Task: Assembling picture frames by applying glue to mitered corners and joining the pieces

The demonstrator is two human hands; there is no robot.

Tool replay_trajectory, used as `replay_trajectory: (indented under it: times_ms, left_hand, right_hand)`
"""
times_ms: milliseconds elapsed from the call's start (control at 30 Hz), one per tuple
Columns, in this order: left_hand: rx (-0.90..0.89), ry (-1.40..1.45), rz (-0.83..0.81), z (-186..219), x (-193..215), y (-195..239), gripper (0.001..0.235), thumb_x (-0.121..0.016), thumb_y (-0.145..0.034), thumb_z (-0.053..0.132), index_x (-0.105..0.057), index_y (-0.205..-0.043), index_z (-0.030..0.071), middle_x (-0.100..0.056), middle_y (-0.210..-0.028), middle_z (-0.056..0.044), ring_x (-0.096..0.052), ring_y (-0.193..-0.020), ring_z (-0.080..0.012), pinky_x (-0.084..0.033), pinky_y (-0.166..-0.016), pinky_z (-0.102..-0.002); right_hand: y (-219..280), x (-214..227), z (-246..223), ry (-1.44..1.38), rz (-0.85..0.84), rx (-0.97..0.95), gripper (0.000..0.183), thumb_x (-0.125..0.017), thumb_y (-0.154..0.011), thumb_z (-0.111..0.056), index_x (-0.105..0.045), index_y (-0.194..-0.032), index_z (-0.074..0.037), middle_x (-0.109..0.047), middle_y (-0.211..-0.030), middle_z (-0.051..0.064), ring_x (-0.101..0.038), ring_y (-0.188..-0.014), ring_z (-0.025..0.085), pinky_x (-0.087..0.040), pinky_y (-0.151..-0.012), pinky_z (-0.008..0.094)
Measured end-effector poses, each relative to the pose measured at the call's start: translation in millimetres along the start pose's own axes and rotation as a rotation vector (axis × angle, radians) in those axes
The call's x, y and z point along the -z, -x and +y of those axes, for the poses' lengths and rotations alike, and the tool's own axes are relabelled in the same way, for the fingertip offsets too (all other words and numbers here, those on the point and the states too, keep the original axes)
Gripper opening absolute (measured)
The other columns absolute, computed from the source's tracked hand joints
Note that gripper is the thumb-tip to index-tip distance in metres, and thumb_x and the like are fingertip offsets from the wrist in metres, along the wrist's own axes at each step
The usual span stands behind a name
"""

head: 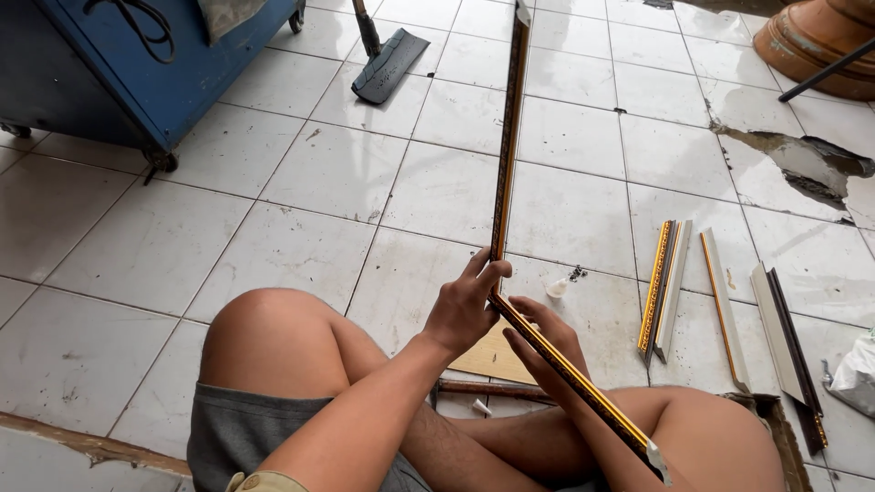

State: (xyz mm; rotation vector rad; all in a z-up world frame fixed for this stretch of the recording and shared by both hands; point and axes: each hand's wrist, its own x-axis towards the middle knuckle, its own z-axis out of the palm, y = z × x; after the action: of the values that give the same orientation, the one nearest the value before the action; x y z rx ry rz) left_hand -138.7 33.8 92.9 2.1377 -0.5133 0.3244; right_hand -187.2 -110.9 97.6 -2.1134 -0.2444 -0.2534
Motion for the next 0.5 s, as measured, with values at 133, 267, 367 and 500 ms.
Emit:
replay_trajectory:
  times_ms: [133, 267, 367, 500]
  left_hand:
    - [-0.019, -0.024, 0.007, 4.0, 3.2, 4.4, 0.052, -0.058, -0.065, -0.005, -0.039, -0.101, 0.028, -0.042, -0.125, -0.010, -0.060, -0.074, -0.0460, -0.053, -0.067, -0.051]
    - [-0.057, -0.053, 0.008, 0.8, -0.2, 3.7, 0.052, -0.059, -0.064, -0.004, -0.039, -0.101, 0.026, -0.043, -0.124, -0.011, -0.060, -0.076, -0.0446, -0.053, -0.068, -0.050]
    - [-0.062, -0.072, 0.012, -11.0, -11.9, 1.2, 0.053, -0.061, -0.064, -0.004, -0.039, -0.102, 0.027, -0.043, -0.123, -0.010, -0.061, -0.078, -0.0415, -0.052, -0.072, -0.047]
    - [-0.063, -0.080, -0.003, -10.6, -14.5, -2.7, 0.054, -0.062, -0.063, -0.003, -0.039, -0.102, 0.028, -0.042, -0.124, -0.009, -0.061, -0.078, -0.0408, -0.051, -0.073, -0.047]
  right_hand:
    - [4.4, -1.5, 1.4, 0.038, 0.013, 0.040, 0.041, -0.068, -0.072, -0.017, -0.058, -0.112, -0.016, -0.065, -0.095, 0.012, -0.063, -0.085, 0.031, -0.048, -0.071, 0.040]
    - [1.5, 0.5, -3.3, 0.030, 0.023, 0.101, 0.041, -0.067, -0.072, -0.015, -0.057, -0.113, -0.015, -0.065, -0.094, 0.011, -0.063, -0.083, 0.029, -0.049, -0.070, 0.037]
    - [0.6, -2.6, -0.7, 0.023, 0.029, 0.113, 0.042, -0.069, -0.071, -0.018, -0.058, -0.112, -0.016, -0.065, -0.095, 0.010, -0.063, -0.084, 0.028, -0.048, -0.070, 0.037]
    - [-4.6, -2.7, 2.3, 0.021, 0.040, 0.135, 0.037, -0.067, -0.073, -0.015, -0.060, -0.109, -0.014, -0.065, -0.094, 0.011, -0.064, -0.082, 0.030, -0.050, -0.070, 0.039]
